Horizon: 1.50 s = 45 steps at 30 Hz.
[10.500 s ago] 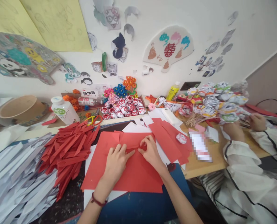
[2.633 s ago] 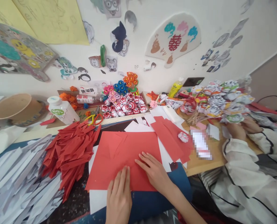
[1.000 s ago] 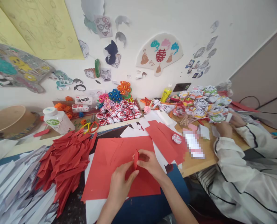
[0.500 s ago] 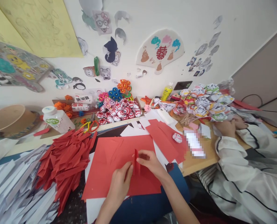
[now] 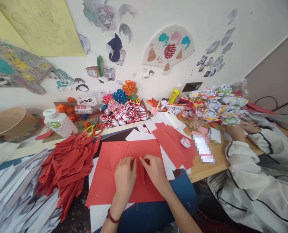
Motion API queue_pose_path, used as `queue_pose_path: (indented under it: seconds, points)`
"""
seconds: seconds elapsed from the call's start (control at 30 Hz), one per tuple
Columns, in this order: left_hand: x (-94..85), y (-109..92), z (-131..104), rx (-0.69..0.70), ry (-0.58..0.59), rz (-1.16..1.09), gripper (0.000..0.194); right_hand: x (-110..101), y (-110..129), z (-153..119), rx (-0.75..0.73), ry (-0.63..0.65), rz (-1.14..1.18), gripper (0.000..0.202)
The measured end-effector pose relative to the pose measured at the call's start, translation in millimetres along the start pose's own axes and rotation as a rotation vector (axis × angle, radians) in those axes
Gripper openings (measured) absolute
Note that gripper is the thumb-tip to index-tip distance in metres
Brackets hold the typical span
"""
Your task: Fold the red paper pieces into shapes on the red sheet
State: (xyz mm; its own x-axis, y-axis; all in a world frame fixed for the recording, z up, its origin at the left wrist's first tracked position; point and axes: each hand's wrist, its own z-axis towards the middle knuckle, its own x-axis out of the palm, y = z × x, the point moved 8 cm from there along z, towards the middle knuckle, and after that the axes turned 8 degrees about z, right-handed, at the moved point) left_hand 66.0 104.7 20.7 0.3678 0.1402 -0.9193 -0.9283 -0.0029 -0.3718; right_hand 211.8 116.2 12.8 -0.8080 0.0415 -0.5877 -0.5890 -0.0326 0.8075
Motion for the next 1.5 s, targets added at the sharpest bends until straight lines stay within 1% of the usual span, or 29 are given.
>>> queue_pose_path:
  seconds: [0.1, 0.17, 0.23, 0.33, 0.43, 0.5, 0.57, 0.63, 0.73, 0.9, 1.07, 1.37, 1.5]
  points:
    - [2.3, -1, 1, -0.013, -0.049, 0.055, 0.020, -1, 5, -1, -0.033, -0.073, -0.109, 0.018]
    - [4.5, -2, 1, 0.008, -0.082, 0.084, 0.019, 1, 7, -3, -0.068, -0.098, -0.157, 0.014]
    - [6.0, -5, 0, 0.056, -0.117, 0.105, 0.018, 5, 9, -6, -0.122, -0.106, -0.202, 0.017]
    - [5.4, -8, -4, 0.159, -0.154, 0.106, 0.025, 12, 11, -10, -0.232, -0.108, -0.279, 0.025]
    - [3.3, -10, -7, 0.240, -0.137, 0.091, 0.030, 18, 13, -13, -0.334, -0.077, -0.337, 0.028]
    - [2.9, -8, -6, 0.265, -0.101, 0.061, 0.030, 20, 14, -13, -0.366, -0.042, -0.331, 0.029]
    - [2.9, -5, -4, 0.267, -0.074, -0.001, 0.029, 19, 14, -13, -0.367, -0.024, -0.286, 0.028]
    - [3.7, -2, -2, 0.252, -0.063, -0.059, 0.029, 14, 14, -12, -0.343, -0.033, -0.221, 0.028]
    - [5.8, 1, -1, 0.241, -0.053, -0.066, 0.030, 11, 14, -10, -0.317, -0.043, -0.159, 0.029]
    - [3.3, -7, -5, 0.319, -0.027, 0.091, 0.037, 13, 15, -8, -0.339, -0.012, -0.169, 0.031]
    - [-1.8, -11, -6, 0.361, -0.023, 0.259, 0.041, 14, 13, -10, -0.373, -0.013, -0.188, 0.031]
    - [-2.6, -12, -1, 0.412, 0.012, 0.308, 0.042, 17, 13, -11, -0.400, 0.016, -0.264, 0.035]
    - [-0.7, -11, -1, 0.427, -0.003, 0.344, 0.041, 19, 12, -11, -0.396, 0.014, -0.311, 0.037]
